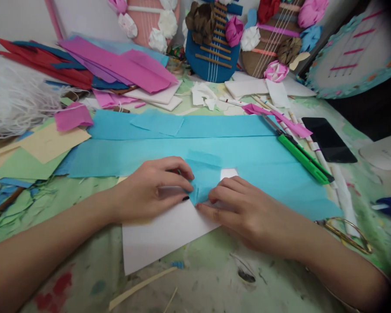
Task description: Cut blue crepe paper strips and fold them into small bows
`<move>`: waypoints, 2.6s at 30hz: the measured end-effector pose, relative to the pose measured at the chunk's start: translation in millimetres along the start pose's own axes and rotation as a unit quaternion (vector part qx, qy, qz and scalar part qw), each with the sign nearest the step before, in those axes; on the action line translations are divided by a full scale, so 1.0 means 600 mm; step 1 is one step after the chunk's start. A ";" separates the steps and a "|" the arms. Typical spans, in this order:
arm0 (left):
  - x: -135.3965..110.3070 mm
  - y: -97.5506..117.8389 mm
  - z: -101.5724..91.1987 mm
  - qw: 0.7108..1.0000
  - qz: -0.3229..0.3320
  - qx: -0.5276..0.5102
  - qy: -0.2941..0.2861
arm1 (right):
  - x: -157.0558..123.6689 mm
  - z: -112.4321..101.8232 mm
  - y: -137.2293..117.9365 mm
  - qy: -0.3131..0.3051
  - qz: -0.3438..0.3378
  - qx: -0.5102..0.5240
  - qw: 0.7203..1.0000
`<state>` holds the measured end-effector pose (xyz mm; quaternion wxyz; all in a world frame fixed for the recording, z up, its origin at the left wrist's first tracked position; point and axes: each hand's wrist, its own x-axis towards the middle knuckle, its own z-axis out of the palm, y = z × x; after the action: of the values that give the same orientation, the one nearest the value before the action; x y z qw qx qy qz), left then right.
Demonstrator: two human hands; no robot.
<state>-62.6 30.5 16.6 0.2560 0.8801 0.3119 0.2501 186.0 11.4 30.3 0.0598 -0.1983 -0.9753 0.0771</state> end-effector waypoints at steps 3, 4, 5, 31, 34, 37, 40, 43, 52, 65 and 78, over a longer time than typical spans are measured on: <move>-0.003 -0.003 0.003 0.999 0.035 0.020 -0.001 | 0.002 0.001 0.002 0.023 -0.006 0.014 1.000; -0.004 -0.004 0.003 0.999 0.044 0.027 -0.006 | 0.003 0.002 0.003 0.038 -0.008 0.020 0.999; -0.004 -0.006 0.003 0.998 0.053 0.033 -0.012 | 0.003 0.003 0.004 0.056 -0.008 0.025 0.998; -0.001 -0.001 0.007 0.998 0.049 0.031 -0.013 | 0.004 0.012 -0.001 0.032 -0.014 0.027 0.999; 0.001 0.008 0.013 1.000 -0.009 0.020 -0.008 | 0.004 0.009 -0.004 0.017 -0.008 0.029 0.999; 0.004 0.015 0.017 0.999 -0.045 0.019 -0.013 | 0.005 0.007 -0.006 0.008 -0.009 0.030 0.999; 0.006 0.019 0.018 0.998 -0.060 0.013 -0.030 | 0.005 0.005 -0.007 0.004 -0.007 0.028 1.000; 0.008 0.020 0.017 0.997 -0.071 0.015 -0.039 | 0.005 0.006 -0.007 0.002 -0.006 0.030 1.000; 0.014 0.018 0.015 0.994 -0.095 0.001 -0.045 | 0.003 0.006 -0.006 0.004 -0.008 0.024 1.000; 0.012 0.007 0.009 0.983 -0.161 -0.092 -0.002 | 0.004 0.008 -0.007 0.012 -0.011 0.018 1.000; 0.005 0.010 0.021 0.988 -0.119 -0.004 0.093 | 0.004 0.005 -0.013 0.028 -0.034 0.017 0.999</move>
<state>-50.4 24.5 11.5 0.2571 0.8083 0.4364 0.3000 180.3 5.3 29.1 0.0931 -0.1664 -0.9778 0.0865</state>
